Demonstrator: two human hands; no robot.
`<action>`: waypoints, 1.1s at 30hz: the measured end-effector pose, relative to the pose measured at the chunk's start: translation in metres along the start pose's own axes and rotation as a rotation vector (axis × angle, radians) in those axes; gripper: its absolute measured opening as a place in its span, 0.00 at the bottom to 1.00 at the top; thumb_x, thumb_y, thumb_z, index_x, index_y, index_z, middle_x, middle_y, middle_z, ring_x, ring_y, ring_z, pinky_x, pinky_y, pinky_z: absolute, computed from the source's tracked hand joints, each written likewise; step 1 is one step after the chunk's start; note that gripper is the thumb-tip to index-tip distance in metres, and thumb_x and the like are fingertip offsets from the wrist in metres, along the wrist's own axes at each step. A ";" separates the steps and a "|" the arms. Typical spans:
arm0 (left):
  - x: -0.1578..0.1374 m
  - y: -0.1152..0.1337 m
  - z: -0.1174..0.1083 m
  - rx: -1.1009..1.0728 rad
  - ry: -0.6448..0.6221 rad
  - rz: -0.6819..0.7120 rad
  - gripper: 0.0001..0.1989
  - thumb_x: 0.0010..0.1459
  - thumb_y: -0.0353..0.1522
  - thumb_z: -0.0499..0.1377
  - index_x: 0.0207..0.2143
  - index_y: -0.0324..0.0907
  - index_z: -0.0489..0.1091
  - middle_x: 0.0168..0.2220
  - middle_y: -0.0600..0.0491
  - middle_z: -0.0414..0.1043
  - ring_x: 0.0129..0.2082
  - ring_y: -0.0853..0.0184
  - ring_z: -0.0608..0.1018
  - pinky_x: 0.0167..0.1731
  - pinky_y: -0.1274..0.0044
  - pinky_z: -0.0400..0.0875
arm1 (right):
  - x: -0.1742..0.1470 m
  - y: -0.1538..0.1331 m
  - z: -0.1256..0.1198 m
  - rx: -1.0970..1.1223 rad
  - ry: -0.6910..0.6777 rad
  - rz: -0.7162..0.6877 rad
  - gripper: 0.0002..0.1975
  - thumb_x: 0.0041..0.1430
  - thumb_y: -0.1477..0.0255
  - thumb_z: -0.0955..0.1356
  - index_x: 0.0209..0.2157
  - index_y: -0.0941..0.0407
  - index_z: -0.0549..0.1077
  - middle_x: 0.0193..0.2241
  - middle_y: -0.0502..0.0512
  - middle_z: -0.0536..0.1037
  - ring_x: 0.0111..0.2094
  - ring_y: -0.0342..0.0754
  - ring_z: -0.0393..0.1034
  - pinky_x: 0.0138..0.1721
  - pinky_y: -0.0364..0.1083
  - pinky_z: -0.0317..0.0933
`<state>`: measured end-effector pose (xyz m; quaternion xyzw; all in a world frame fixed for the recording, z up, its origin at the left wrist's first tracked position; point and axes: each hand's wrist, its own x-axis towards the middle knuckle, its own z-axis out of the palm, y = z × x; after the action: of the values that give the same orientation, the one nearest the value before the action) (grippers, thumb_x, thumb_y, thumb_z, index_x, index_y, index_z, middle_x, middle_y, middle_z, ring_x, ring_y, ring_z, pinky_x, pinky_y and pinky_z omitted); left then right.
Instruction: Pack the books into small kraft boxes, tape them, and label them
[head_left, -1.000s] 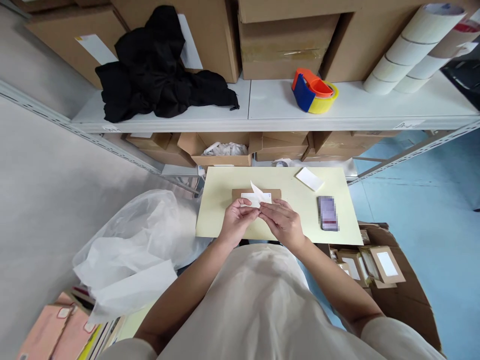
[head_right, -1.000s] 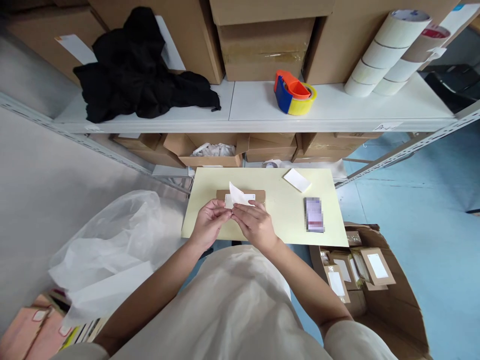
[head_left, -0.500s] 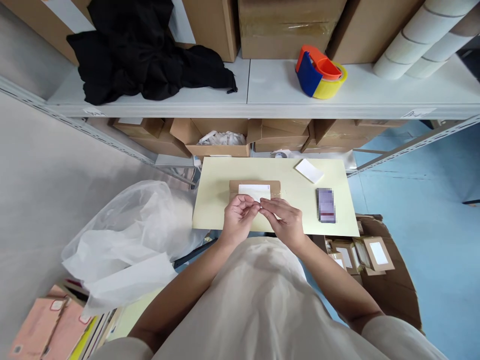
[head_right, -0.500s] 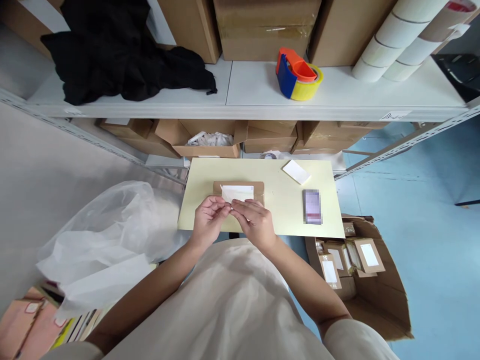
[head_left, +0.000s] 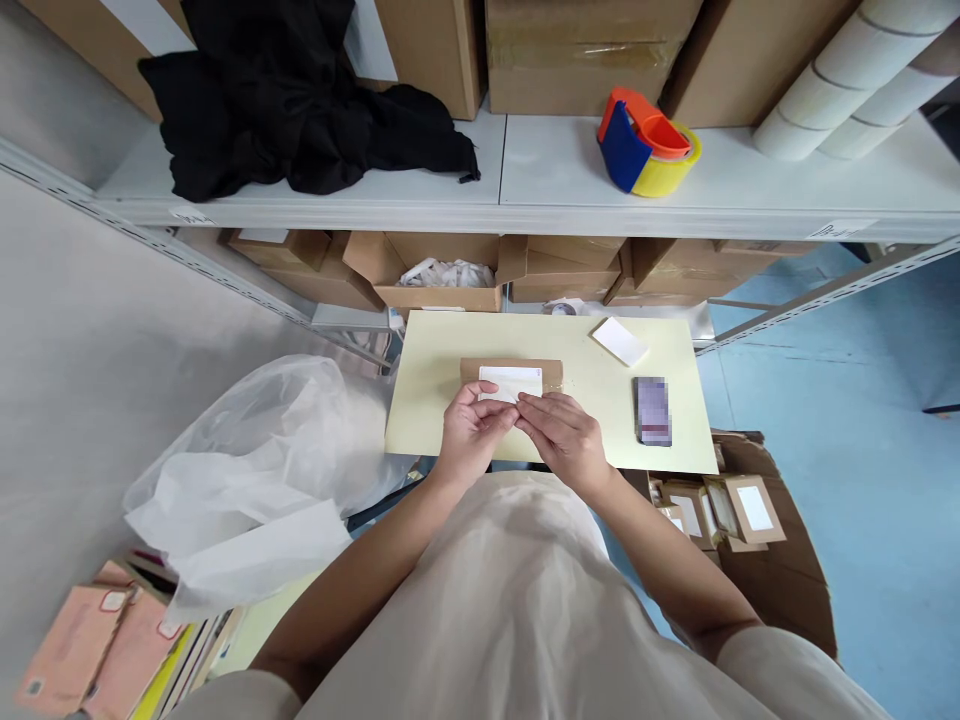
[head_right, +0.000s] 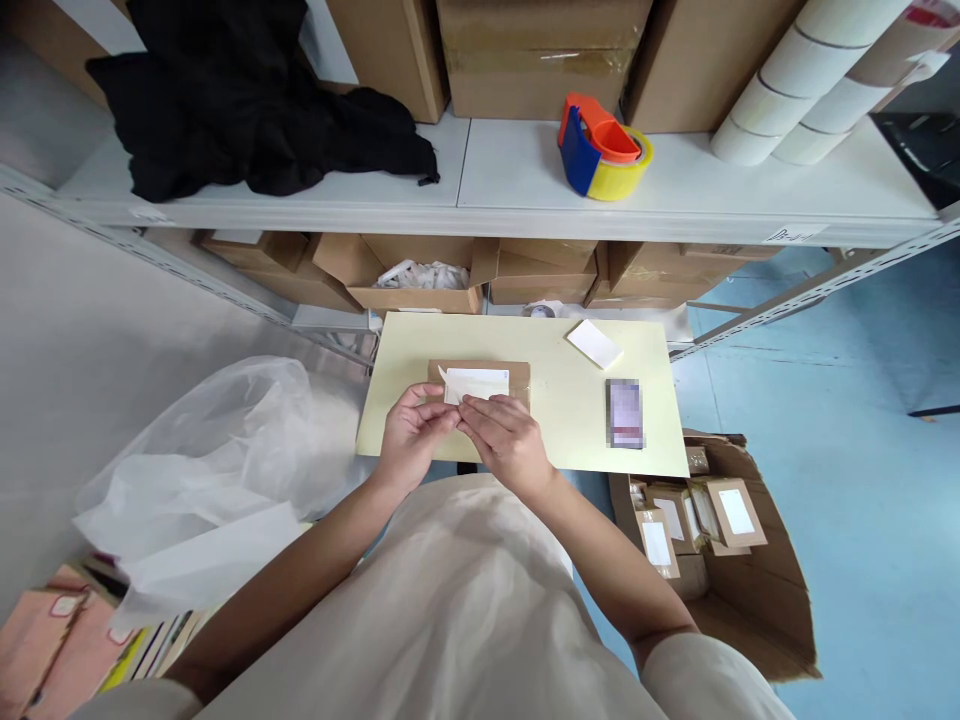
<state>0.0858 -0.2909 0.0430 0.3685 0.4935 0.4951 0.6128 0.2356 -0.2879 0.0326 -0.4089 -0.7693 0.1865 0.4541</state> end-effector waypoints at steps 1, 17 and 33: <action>0.000 0.000 0.000 -0.003 -0.001 0.001 0.21 0.46 0.36 0.66 0.39 0.44 0.60 0.28 0.55 0.77 0.30 0.67 0.79 0.39 0.72 0.71 | 0.000 0.000 0.000 0.014 0.004 0.002 0.10 0.59 0.72 0.67 0.42 0.50 0.77 0.41 0.54 0.80 0.41 0.50 0.76 0.45 0.53 0.70; 0.003 -0.005 0.001 0.092 -0.045 0.208 0.13 0.52 0.35 0.63 0.35 0.43 0.62 0.29 0.55 0.74 0.32 0.70 0.77 0.36 0.77 0.70 | 0.005 -0.013 -0.003 0.348 0.022 0.385 0.07 0.56 0.68 0.69 0.37 0.50 0.78 0.38 0.52 0.81 0.42 0.51 0.75 0.46 0.51 0.70; 0.027 0.000 -0.034 0.552 -0.145 0.365 0.15 0.53 0.29 0.58 0.43 0.43 0.61 0.37 0.50 0.72 0.37 0.69 0.77 0.37 0.78 0.71 | 0.005 0.015 0.003 0.658 -0.006 0.697 0.10 0.58 0.62 0.66 0.31 0.54 0.69 0.32 0.52 0.76 0.35 0.45 0.70 0.39 0.46 0.64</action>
<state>0.0536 -0.2659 0.0287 0.6368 0.4900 0.4170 0.4248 0.2385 -0.2745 0.0239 -0.4767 -0.4879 0.5625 0.4673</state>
